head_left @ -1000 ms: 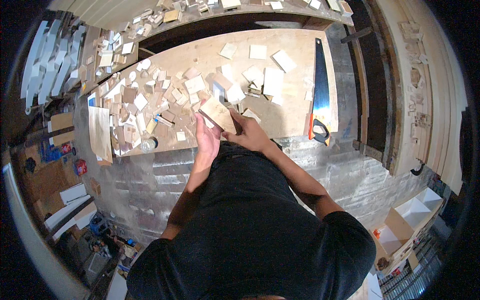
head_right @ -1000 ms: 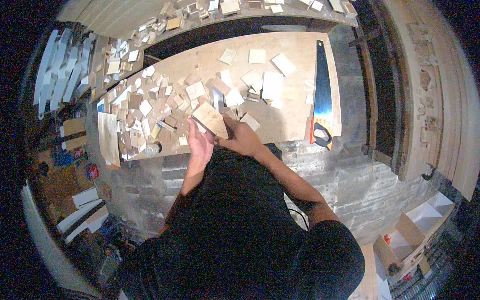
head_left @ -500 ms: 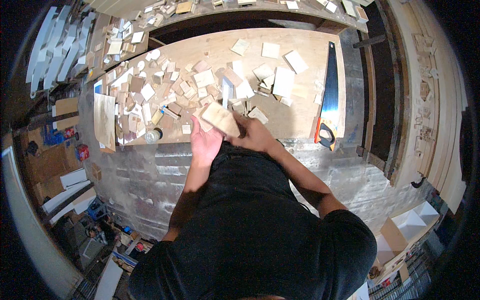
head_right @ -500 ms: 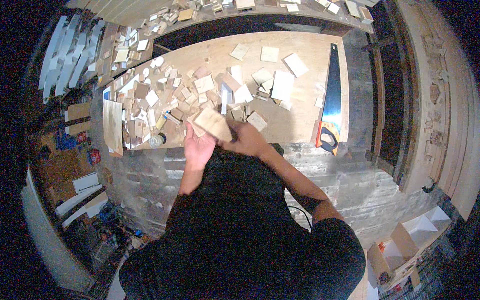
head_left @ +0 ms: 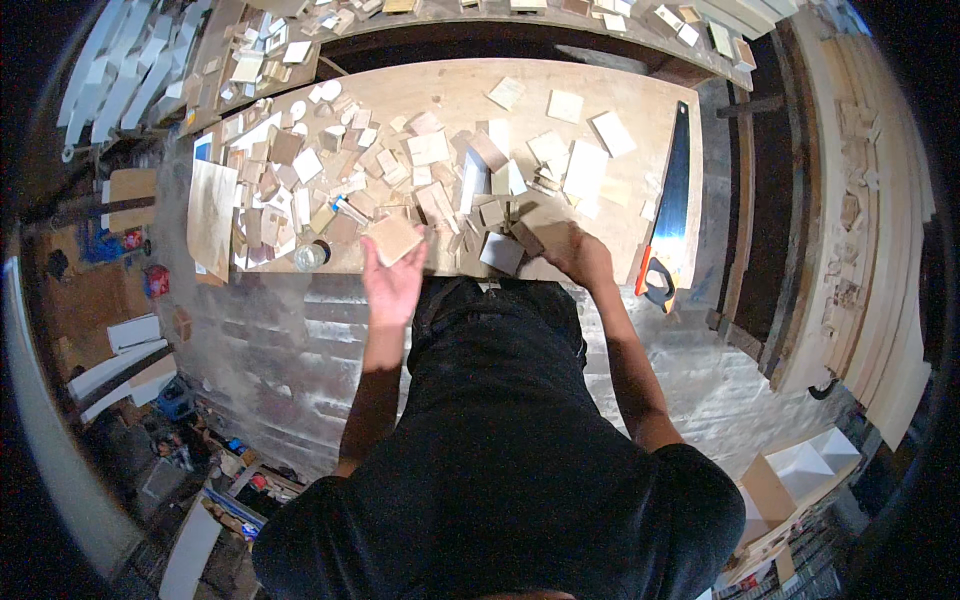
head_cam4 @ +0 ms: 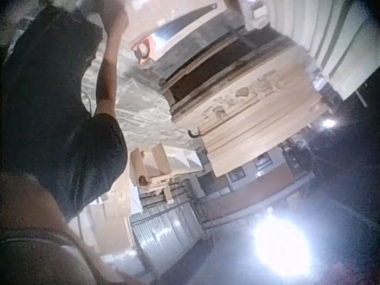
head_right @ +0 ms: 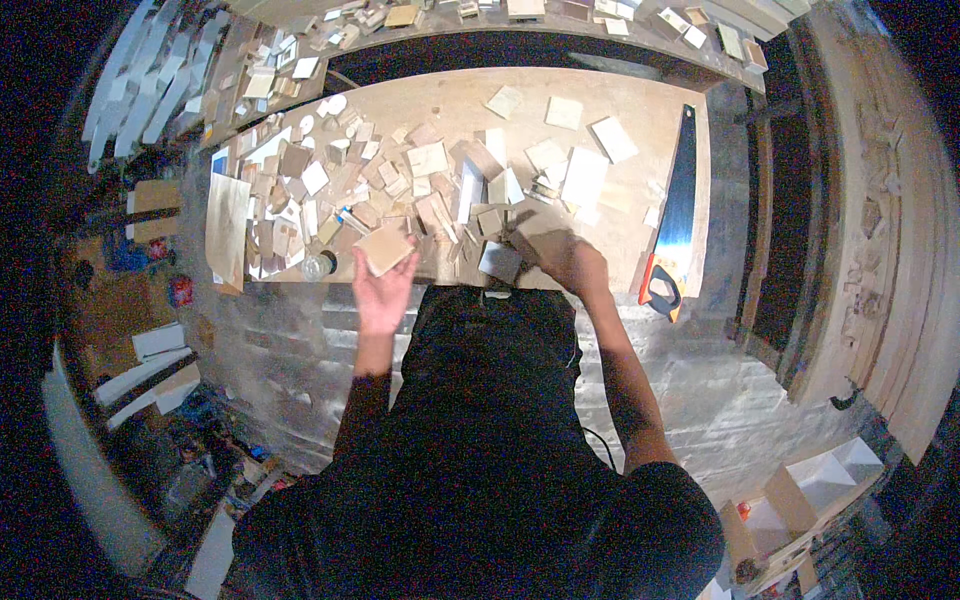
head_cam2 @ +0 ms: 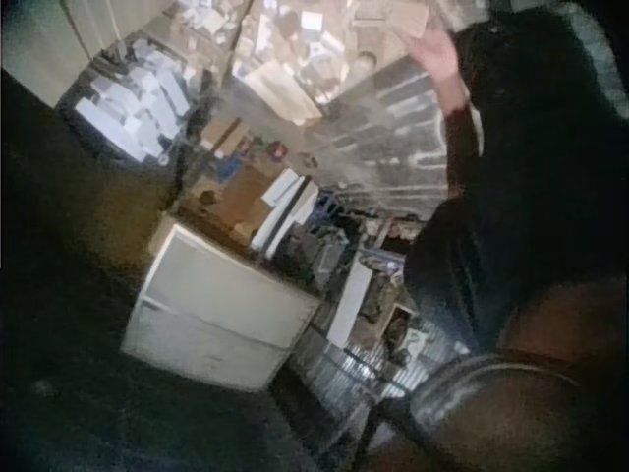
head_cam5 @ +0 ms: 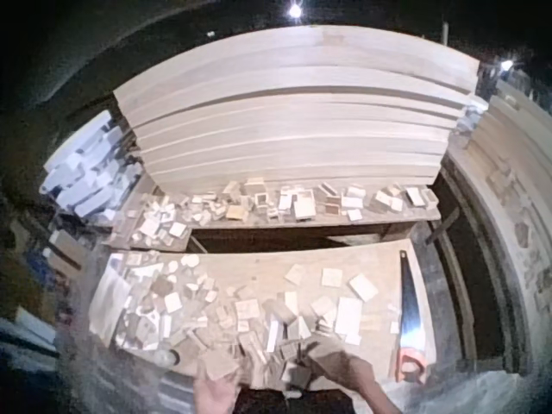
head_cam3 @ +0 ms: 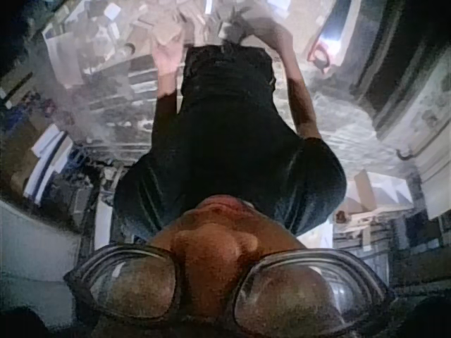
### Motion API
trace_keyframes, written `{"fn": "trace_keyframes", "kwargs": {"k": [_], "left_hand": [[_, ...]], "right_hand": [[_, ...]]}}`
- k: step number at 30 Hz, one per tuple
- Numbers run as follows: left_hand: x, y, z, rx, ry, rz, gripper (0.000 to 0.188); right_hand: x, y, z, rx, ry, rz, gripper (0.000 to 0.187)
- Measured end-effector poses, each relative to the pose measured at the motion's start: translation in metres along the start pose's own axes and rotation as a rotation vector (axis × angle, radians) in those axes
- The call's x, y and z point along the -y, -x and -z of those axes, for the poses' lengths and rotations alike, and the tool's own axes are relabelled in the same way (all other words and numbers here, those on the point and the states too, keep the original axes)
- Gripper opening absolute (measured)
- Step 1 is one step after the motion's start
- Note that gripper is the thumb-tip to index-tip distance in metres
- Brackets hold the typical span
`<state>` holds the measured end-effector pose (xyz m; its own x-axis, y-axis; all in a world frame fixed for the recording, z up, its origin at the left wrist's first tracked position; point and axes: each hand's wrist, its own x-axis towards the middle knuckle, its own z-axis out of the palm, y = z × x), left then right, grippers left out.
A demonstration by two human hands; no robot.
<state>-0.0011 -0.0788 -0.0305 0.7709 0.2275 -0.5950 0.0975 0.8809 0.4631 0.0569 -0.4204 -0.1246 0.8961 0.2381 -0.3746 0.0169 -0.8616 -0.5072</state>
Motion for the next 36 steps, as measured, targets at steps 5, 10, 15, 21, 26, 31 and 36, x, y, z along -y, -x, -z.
{"fn": "trace_keyframes", "kwargs": {"k": [5, 10, 15, 21, 26, 31, 36], "left_hand": [[-0.056, 0.013, 0.042, -0.246, -0.045, -0.101, 0.056], [-0.074, 0.031, 0.066, -0.273, -0.126, -0.132, 0.055], [-0.081, 0.047, 0.082, -0.170, -0.025, -0.088, 0.054], [-0.116, 0.047, 0.132, -0.110, -0.036, -0.077, 0.054], [-0.159, 0.037, 0.146, -0.134, -0.131, -0.021, 0.054], [-0.198, 0.033, 0.147, -0.069, -0.185, -0.029, 0.058], [-0.228, 0.021, 0.177, 0.153, -0.153, 0.046, 0.060]], "right_hand": [[-0.029, 0.016, -0.024, -0.130, 0.064, -0.112, 0.080], [-0.013, 0.016, -0.028, -0.228, 0.088, -0.159, 0.076], [0.014, 0.007, -0.025, -0.301, 0.312, -0.173, 0.065], [0.083, -0.046, -0.048, -0.330, -0.064, -0.010, 0.034], [0.197, -0.091, -0.106, -0.047, -0.084, 0.389, 0.034], [0.276, -0.111, -0.165, -0.006, 0.152, 0.444, 0.041], [0.303, -0.117, -0.189, -0.092, 0.226, 0.257, 0.037]]}}
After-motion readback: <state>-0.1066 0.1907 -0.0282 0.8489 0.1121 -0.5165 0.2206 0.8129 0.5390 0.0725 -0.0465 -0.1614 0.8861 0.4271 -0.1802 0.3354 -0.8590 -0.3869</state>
